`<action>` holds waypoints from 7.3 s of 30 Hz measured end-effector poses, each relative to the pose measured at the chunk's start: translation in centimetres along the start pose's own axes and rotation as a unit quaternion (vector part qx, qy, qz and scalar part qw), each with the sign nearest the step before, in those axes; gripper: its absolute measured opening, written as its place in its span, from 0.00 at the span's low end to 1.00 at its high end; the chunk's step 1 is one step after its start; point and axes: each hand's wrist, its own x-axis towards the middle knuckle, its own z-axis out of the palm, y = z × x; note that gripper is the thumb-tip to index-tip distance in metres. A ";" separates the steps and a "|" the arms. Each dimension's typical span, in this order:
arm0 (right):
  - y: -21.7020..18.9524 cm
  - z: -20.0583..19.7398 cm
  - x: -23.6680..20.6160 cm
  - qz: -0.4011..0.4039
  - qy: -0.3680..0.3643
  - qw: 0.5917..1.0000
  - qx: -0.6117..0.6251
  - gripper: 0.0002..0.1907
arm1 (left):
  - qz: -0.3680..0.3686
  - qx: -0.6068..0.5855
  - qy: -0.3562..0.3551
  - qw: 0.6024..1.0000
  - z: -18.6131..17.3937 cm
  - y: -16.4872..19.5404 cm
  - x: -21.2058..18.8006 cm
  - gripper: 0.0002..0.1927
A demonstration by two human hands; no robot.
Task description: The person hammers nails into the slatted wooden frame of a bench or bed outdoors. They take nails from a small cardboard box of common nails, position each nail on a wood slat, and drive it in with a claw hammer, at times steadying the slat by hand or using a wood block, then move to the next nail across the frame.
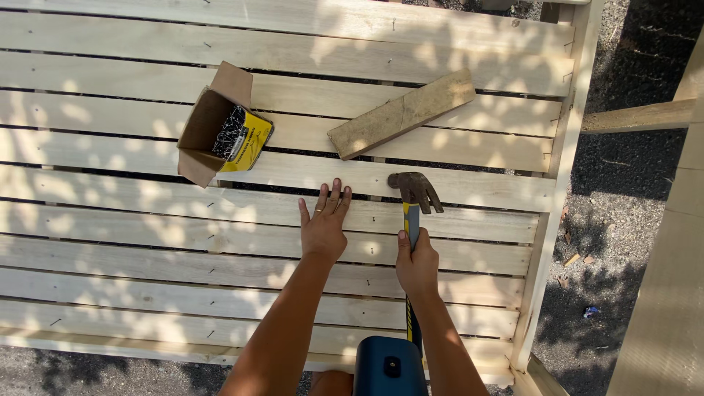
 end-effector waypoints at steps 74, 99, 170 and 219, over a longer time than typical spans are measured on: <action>15.7 -15.4 -5.2 0.080 0.191 0.978 0.030 0.16 | 0.191 -0.192 0.267 0.925 1.4 24.9 5.5 0.21; 15.5 -16.1 1.0 0.138 0.195 0.969 0.070 0.19 | 0.260 0.074 0.141 0.952 6.0 30.4 9.6 0.34; 1.9 -1.1 1.0 -0.022 -0.060 0.972 -0.226 0.18 | -0.037 -0.046 0.189 0.980 -2.3 1.4 11.3 0.31; 12.6 -18.5 -5.9 0.176 0.065 0.934 0.305 0.13 | -0.023 -0.219 -0.174 0.960 -14.4 22.4 -3.1 0.28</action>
